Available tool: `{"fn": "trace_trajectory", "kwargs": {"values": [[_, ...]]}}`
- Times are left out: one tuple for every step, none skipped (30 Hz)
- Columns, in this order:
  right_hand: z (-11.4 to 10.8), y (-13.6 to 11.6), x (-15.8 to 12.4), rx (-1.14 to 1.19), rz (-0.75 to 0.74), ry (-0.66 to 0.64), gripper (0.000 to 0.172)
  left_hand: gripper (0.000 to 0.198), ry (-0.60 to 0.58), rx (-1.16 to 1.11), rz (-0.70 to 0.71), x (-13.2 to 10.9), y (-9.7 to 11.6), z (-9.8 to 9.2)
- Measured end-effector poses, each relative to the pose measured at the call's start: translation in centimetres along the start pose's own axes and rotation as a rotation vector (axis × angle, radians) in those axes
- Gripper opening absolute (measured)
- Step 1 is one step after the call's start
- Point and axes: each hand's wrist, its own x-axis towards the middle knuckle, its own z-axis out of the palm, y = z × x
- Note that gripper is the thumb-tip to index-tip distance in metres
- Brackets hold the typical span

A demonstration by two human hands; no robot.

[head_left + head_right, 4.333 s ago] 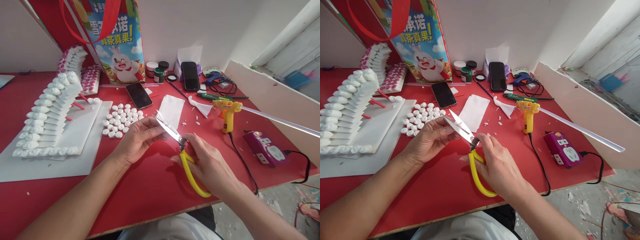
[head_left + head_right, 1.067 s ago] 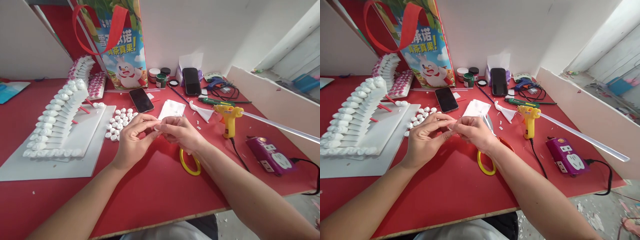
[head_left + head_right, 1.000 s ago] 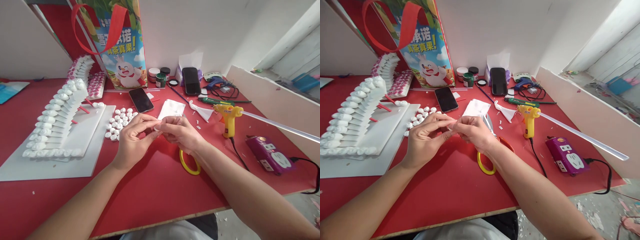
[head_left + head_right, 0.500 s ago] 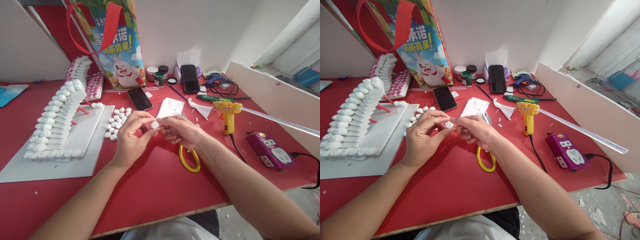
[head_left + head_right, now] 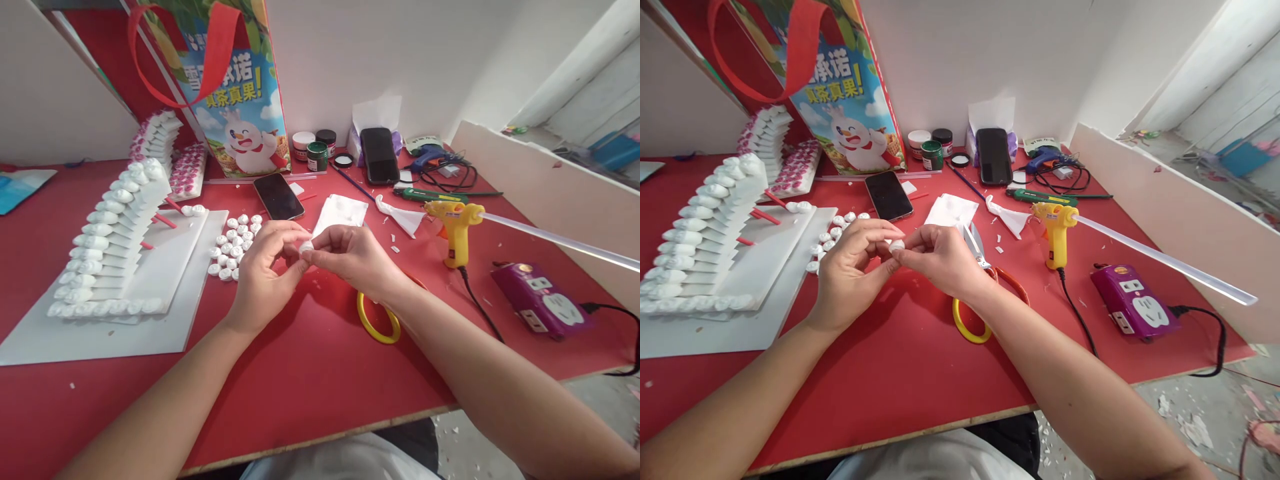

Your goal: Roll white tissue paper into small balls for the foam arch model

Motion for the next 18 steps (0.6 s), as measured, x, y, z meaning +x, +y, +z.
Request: {"fn": "trace_trajectory", "kwargs": {"values": [[0.1,0.1,0.0,-0.025,-0.025,0.017,0.033,0.021,0.010,0.020,0.019,0.0,-0.1,0.0],[0.1,0.2,0.0,-0.042,-0.039,0.028,0.034,0.022,0.021,0.039,0.039,0.0,-0.2,0.0],[0.1,0.3,0.0,-0.052,-0.045,0.034,0.034,0.021,0.030,0.058,0.057,0.0,-0.3,0.0],[0.2,0.4,0.0,-0.058,-0.047,0.035,0.034,0.020,0.035,0.075,0.075,0.0,-0.4,0.0],[0.2,0.5,0.1,-0.060,-0.049,0.038,0.034,0.018,0.039,0.088,0.092,0.0,-0.5,-0.1],[0.2,0.5,0.1,-0.063,-0.049,0.041,0.033,0.017,0.043,0.096,0.103,0.1,-0.5,-0.1],[0.2,0.5,0.1,-0.064,-0.048,0.040,0.033,0.018,0.046,0.097,0.101,0.1,-0.6,-0.2],[0.1,0.4,0.1,-0.061,-0.044,0.036,0.033,0.019,0.052,0.090,0.086,0.1,-0.6,-0.2],[0.1,0.3,0.0,-0.052,-0.036,0.029,0.033,0.019,0.060,0.073,0.059,0.1,-0.6,-0.3],[0.0,0.2,0.0,-0.039,-0.024,0.020,0.033,0.019,0.068,0.042,0.017,0.1,-0.6,-0.3],[-0.1,0.0,0.0,-0.023,-0.010,0.012,0.032,0.019,0.080,0.000,-0.036,0.2,-0.6,-0.4],[-0.1,-0.2,0.0,-0.005,0.002,0.010,0.031,0.018,0.093,-0.052,-0.097,0.2,-0.6,-0.4],[-0.2,-0.4,0.0,0.016,0.010,0.018,0.029,0.018,0.107,-0.111,-0.159,0.2,-0.6,-0.4],[-0.2,-0.5,0.0,0.038,0.016,0.039,0.027,0.018,0.117,-0.176,-0.218,0.3,-0.6,-0.4],[-0.3,-0.7,0.1,0.065,0.021,0.068,0.026,0.019,0.123,-0.242,-0.271,0.3,-0.6,-0.4],[-0.3,-0.8,0.1,0.096,0.025,0.098,0.025,0.020,0.126,-0.305,-0.315,0.3,-0.6,-0.4],[-0.4,-0.8,0.2,0.129,0.030,0.123,0.025,0.021,0.129,-0.362,-0.347,0.3,-0.6,-0.4],[-0.4,-0.8,0.3,0.160,0.034,0.141,0.024,0.022,0.129,-0.409,-0.372,0.4,-0.5,-0.4]]}}
